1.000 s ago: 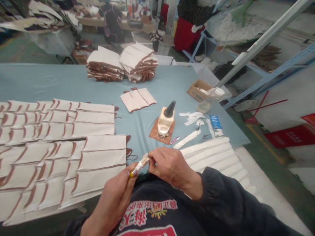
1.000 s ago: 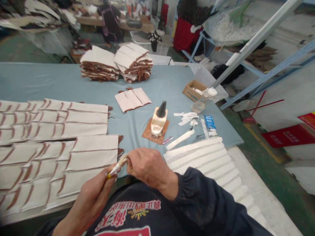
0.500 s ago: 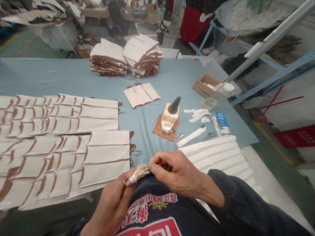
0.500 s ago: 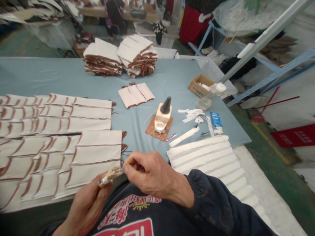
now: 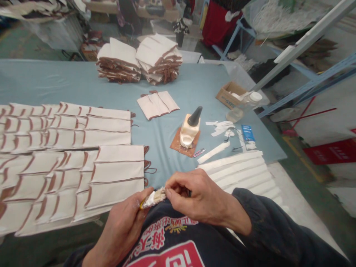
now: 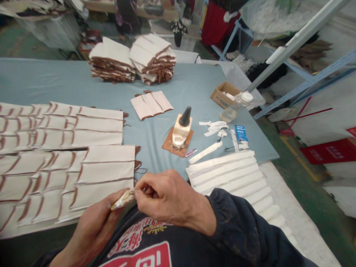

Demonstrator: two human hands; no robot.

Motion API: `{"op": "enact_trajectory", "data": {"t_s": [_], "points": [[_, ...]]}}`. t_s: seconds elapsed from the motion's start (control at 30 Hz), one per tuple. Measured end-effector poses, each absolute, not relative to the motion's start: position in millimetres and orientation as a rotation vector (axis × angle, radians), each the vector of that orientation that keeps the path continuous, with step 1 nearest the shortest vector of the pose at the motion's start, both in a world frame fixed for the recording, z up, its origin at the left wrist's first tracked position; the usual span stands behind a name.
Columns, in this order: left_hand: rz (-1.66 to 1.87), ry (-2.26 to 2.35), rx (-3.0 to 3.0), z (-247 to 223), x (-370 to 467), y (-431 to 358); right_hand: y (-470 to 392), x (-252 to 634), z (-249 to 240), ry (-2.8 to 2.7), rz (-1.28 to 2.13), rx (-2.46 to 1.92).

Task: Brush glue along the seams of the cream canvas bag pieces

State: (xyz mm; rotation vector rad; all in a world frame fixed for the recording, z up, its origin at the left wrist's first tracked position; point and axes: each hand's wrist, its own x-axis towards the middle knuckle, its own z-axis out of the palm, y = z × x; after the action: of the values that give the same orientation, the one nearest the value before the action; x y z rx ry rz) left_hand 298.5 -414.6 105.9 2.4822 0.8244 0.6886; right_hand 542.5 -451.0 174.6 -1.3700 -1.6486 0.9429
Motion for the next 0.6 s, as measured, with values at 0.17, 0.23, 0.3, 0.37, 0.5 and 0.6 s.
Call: {"op": "enact_trajectory", "data": {"t_s": [0.17,0.23,0.3,0.37,0.5,0.6], "points": [[0.627,0.802,2.350,109,305,-416,-451,539,151,-2.036,0.398,-1.464],[0.567,0.816,2.228,113,307,-418,-446,546,136,-2.131,0.252,-1.577],[0.531,0.831,2.099,116,306,-421,-439,561,124,-2.081,0.266,-1.780],[0.508,0.848,1.997,117,302,-426,-434,581,120,-1.962,0.257,-1.916],[0.436,0.981,1.878,116,291,-435,-443,595,133,-1.847,0.453,-1.803],[0.423,1.071,1.795,118,290,-439,-457,575,148,-1.761,0.689,-1.589]]}}
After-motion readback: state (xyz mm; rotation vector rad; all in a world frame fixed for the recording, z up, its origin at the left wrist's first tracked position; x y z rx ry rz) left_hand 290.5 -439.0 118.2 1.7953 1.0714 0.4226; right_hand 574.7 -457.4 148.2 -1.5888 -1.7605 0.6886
